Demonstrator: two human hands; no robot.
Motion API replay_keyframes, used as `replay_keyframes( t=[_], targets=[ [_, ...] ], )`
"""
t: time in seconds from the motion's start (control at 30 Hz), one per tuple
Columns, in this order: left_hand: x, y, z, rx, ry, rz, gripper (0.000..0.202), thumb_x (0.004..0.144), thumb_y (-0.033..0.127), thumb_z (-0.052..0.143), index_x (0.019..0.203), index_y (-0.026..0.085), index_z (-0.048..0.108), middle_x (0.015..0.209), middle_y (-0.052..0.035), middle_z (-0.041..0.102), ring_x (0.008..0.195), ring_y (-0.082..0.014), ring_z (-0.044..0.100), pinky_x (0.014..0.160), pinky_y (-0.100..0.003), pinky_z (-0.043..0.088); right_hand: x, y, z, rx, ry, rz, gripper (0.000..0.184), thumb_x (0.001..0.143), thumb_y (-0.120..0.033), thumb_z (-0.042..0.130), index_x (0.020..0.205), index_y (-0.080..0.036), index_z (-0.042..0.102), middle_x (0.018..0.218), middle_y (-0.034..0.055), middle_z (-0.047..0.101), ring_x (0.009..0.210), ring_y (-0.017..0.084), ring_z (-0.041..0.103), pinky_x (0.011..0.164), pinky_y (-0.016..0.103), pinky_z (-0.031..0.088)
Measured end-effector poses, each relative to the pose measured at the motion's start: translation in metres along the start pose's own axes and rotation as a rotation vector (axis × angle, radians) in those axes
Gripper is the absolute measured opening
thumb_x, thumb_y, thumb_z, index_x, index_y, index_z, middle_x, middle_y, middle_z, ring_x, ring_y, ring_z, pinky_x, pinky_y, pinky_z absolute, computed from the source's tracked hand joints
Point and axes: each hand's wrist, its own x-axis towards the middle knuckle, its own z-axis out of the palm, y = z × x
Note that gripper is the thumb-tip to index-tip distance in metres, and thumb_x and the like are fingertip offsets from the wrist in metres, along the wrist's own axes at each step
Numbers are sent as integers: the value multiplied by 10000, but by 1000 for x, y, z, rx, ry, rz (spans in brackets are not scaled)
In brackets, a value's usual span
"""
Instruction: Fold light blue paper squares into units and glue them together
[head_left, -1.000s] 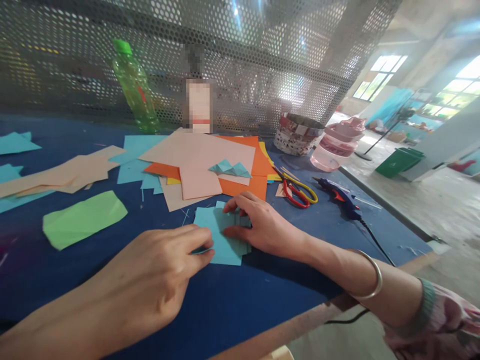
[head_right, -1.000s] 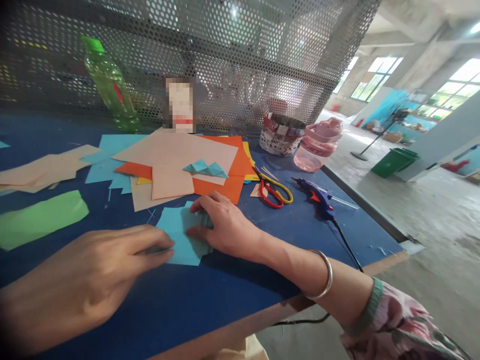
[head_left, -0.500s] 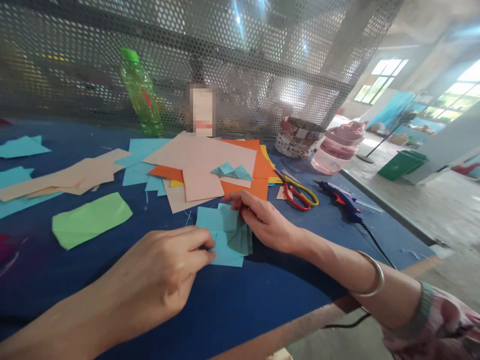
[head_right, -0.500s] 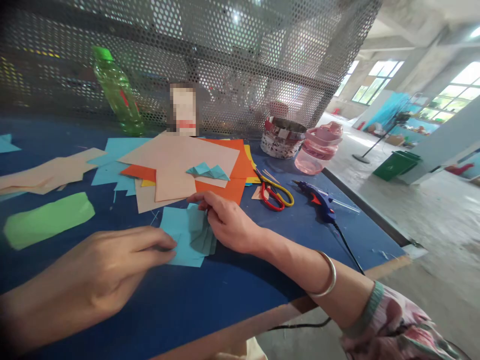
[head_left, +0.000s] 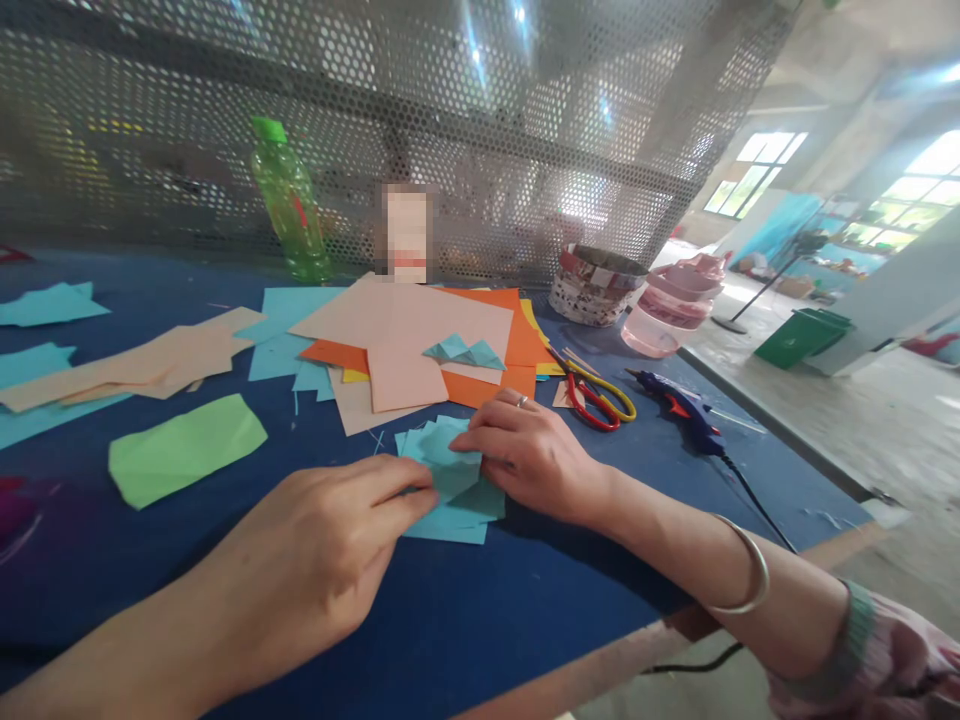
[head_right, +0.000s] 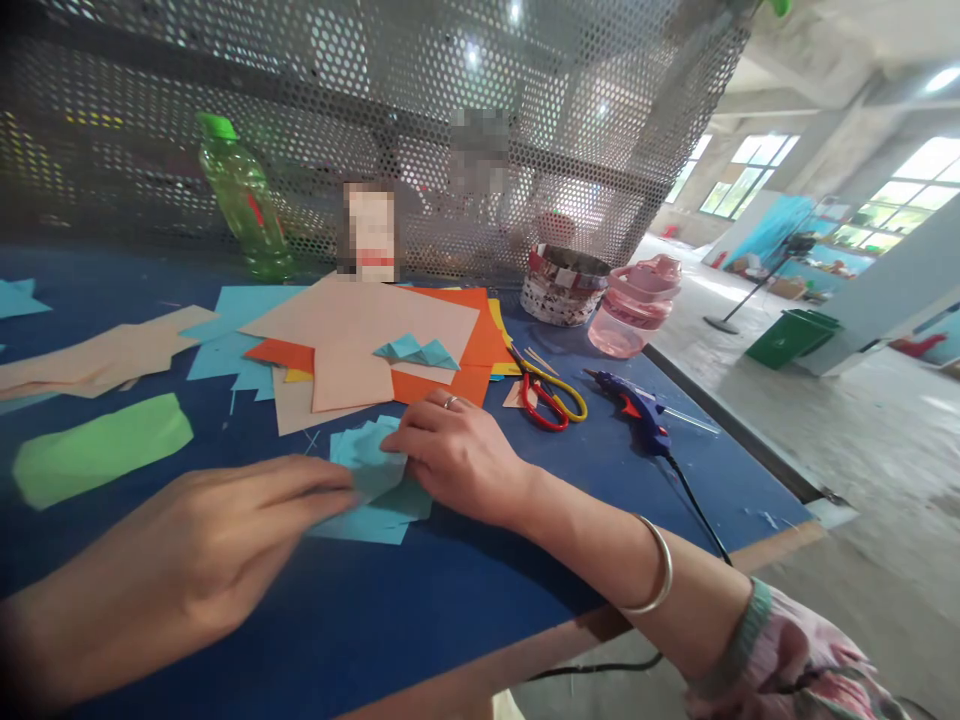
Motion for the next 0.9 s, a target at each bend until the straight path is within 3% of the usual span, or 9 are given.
replay_keyframes(
  t=[0.13, 0.37, 0.63, 0.73, 0.9],
  targets=[
    [2, -2, 2, 17, 9, 36, 451, 966, 45, 347, 1068, 181, 764, 1113, -81, 797, 891, -217, 781, 725, -329, 643, 0, -6, -5, -133, -24, -83, 305, 981, -60, 507, 955, -167, 791, 907, 74, 725, 855, 202, 604, 745, 300, 518],
    [8, 2, 3, 21, 127, 66, 304, 1092, 242, 420, 1057, 153, 708, 1038, -101, 786, 907, -260, 768, 676, -381, 623, 1, -12, -7, -173, 40, -101, 278, 1012, -104, 521, 945, -174, 782, 872, 60, 719, 834, 198, 580, 751, 309, 493],
    [-1, -10, 9, 175, 94, 66, 377, 1021, 28, 351, 1000, 173, 699, 1005, -93, 747, 912, -255, 710, 673, -371, 563, 1, -17, -7, -146, -4, -140, 209, 1000, -152, 599, 916, -196, 785, 827, 38, 684, 781, 182, 529, 700, 311, 434],
    [-2, -14, 10, 198, 57, 44, 389, 969, -21, 368, 983, 168, 708, 1007, -99, 742, 945, -263, 705, 695, -375, 577, 0, -15, -8, -89, -38, -139, 172, 988, -171, 648, 897, -212, 789, 879, 44, 690, 813, 175, 546, 734, 302, 452],
    [-5, -13, 14, 163, 42, 16, 447, 914, -46, 341, 956, 175, 728, 1031, -105, 753, 849, -236, 714, 669, -355, 585, 1, -13, -7, 140, -104, -124, 135, 994, -222, 694, 904, -193, 790, 987, 63, 741, 899, 175, 621, 843, 319, 519]
  ],
)
